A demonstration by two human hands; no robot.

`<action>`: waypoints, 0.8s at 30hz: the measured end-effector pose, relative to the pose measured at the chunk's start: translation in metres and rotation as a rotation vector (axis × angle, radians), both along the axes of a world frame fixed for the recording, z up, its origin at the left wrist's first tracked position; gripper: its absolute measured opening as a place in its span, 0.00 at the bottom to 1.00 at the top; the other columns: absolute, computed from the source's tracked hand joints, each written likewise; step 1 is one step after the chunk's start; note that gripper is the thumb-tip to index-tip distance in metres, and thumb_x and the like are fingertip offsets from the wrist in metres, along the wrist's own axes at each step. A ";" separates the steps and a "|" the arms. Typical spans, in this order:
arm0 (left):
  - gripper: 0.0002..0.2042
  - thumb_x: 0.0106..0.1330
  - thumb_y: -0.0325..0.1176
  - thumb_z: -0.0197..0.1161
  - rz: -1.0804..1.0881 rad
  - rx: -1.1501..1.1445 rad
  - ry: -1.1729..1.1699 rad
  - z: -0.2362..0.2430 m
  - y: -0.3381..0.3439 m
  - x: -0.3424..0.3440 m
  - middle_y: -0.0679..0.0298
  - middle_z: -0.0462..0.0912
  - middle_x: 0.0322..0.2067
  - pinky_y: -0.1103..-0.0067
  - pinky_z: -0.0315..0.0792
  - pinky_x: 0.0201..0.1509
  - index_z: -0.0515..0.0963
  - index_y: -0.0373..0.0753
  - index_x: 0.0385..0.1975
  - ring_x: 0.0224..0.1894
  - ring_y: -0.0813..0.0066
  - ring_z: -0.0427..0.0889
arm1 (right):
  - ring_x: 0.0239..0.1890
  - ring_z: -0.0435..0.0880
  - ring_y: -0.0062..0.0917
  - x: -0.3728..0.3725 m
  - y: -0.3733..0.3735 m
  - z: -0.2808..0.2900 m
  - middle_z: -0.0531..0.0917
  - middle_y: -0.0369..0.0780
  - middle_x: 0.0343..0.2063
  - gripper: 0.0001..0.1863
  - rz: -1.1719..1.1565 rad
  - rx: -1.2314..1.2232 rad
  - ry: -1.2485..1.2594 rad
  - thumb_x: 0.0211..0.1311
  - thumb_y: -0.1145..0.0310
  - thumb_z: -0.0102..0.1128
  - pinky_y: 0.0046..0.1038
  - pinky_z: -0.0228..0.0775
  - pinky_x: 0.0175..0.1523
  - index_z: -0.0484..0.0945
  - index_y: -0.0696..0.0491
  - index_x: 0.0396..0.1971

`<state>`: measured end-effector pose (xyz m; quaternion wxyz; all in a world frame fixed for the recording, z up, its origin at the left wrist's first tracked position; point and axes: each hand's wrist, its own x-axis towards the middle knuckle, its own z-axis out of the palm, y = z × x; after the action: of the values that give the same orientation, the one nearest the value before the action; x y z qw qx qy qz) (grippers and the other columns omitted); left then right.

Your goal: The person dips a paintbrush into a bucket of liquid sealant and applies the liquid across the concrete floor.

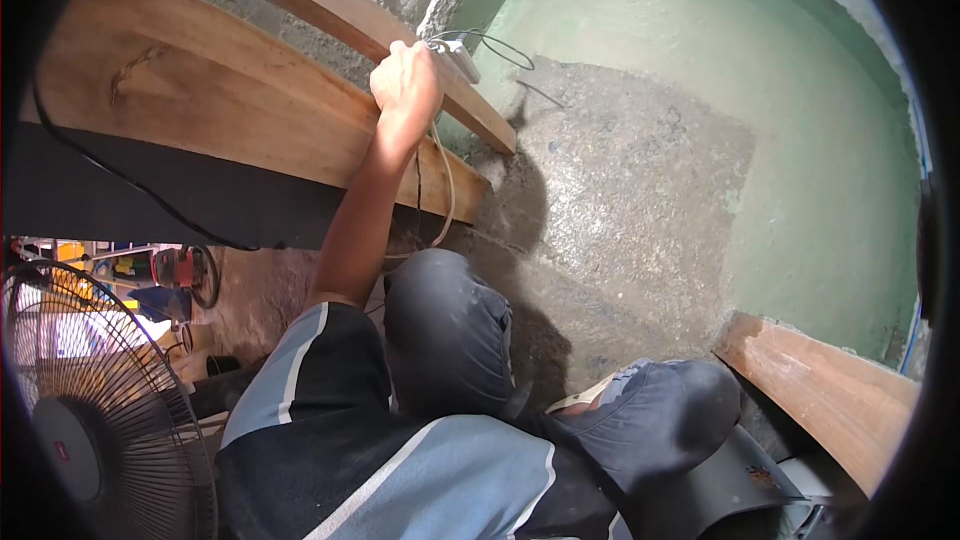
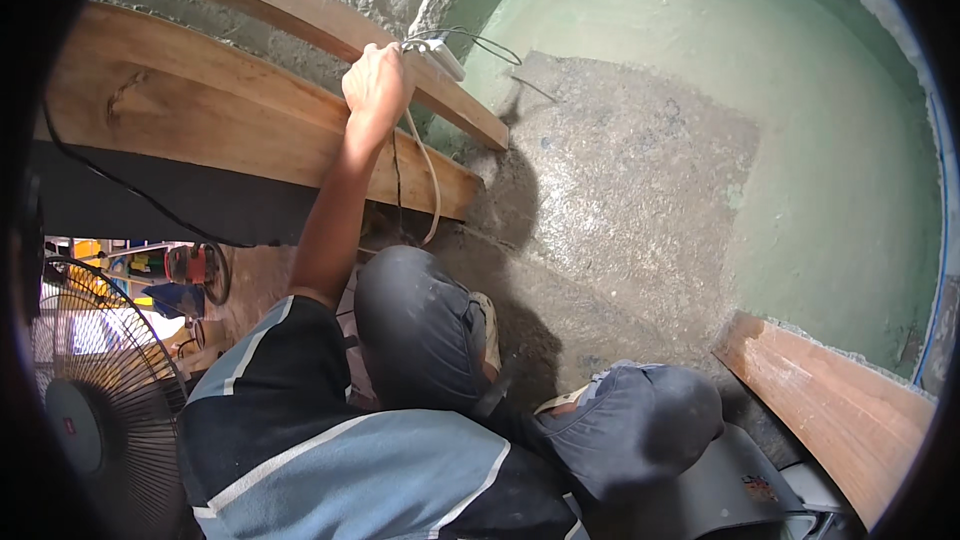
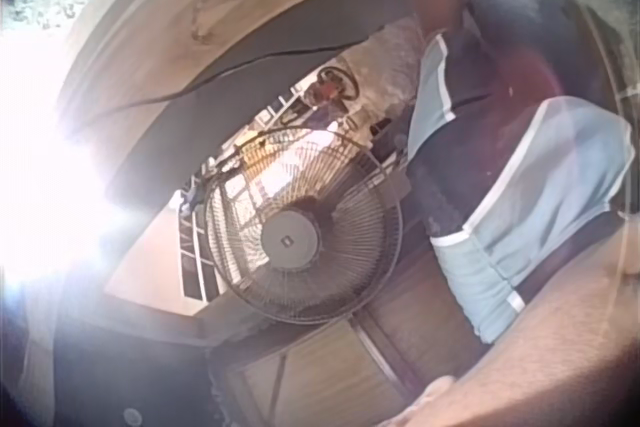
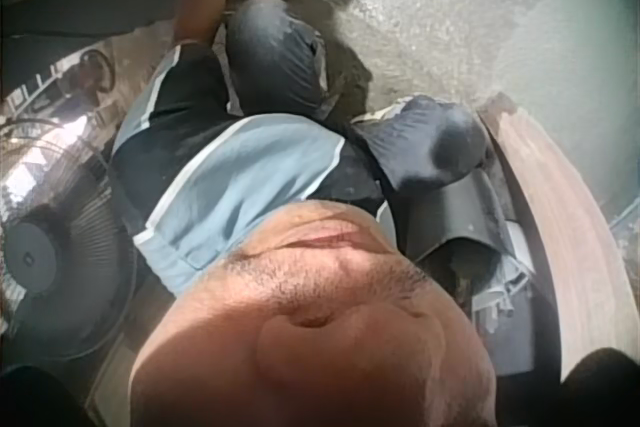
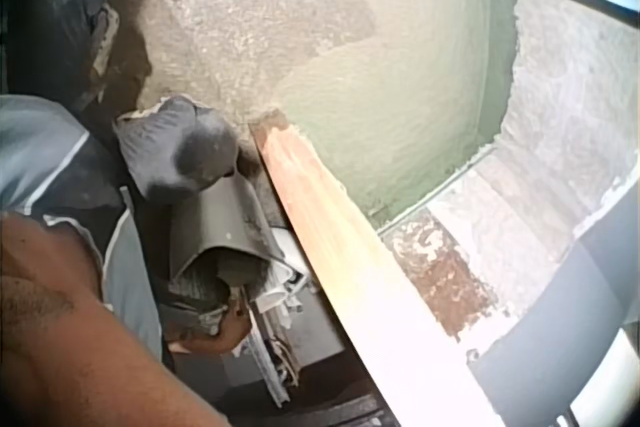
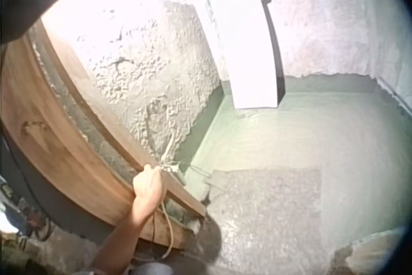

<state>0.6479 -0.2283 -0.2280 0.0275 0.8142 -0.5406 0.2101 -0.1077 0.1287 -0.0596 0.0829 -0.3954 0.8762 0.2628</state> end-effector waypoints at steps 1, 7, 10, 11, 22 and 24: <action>0.09 0.63 0.32 0.52 0.005 0.004 -0.004 0.001 0.001 0.000 0.54 0.81 0.29 0.61 0.76 0.35 0.79 0.39 0.32 0.32 0.50 0.83 | 0.35 0.80 0.45 0.000 0.001 -0.001 0.82 0.53 0.31 0.23 -0.004 -0.003 0.001 0.61 0.54 0.56 0.41 0.69 0.43 0.80 0.60 0.41; 0.07 0.61 0.31 0.53 -0.028 -0.041 -0.002 -0.004 -0.001 0.004 0.54 0.81 0.29 0.62 0.76 0.37 0.79 0.41 0.33 0.34 0.51 0.82 | 0.37 0.81 0.44 0.004 0.003 -0.001 0.82 0.53 0.33 0.22 -0.011 -0.005 -0.014 0.61 0.55 0.55 0.40 0.70 0.44 0.79 0.59 0.43; 0.07 0.62 0.33 0.54 -0.118 -0.065 -0.085 0.005 0.002 0.005 0.54 0.81 0.31 0.67 0.78 0.38 0.79 0.41 0.28 0.32 0.55 0.83 | 0.38 0.81 0.44 0.012 0.000 0.010 0.82 0.52 0.34 0.21 -0.018 -0.035 -0.054 0.61 0.56 0.55 0.39 0.70 0.45 0.79 0.59 0.44; 0.06 0.60 0.33 0.55 -0.179 -0.122 -0.219 0.014 0.005 0.003 0.59 0.82 0.30 0.67 0.78 0.38 0.79 0.43 0.29 0.32 0.59 0.84 | 0.39 0.82 0.44 0.017 0.000 0.016 0.82 0.52 0.35 0.21 -0.033 -0.066 -0.087 0.62 0.57 0.55 0.39 0.70 0.45 0.79 0.59 0.44; 0.14 0.67 0.35 0.51 -0.799 -0.287 0.444 0.111 -0.110 -0.096 0.59 0.83 0.45 0.77 0.72 0.50 0.79 0.39 0.47 0.44 0.71 0.80 | 0.43 0.80 0.42 0.036 0.000 0.065 0.82 0.50 0.38 0.22 -0.070 0.057 -0.250 0.54 0.51 0.61 0.39 0.70 0.47 0.81 0.56 0.38; 0.15 0.68 0.35 0.50 -0.840 -0.243 0.593 0.126 -0.128 -0.111 0.59 0.82 0.46 0.77 0.70 0.51 0.77 0.38 0.49 0.45 0.71 0.80 | 0.38 0.82 0.41 0.035 -0.009 0.046 0.83 0.50 0.34 0.21 -0.005 0.108 -0.308 0.53 0.52 0.62 0.39 0.72 0.42 0.83 0.56 0.35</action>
<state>0.5373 -0.3568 -0.1022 0.3554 0.5429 -0.7609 0.0027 -0.0728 0.1201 -0.0136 0.2380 -0.4237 0.8387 0.2457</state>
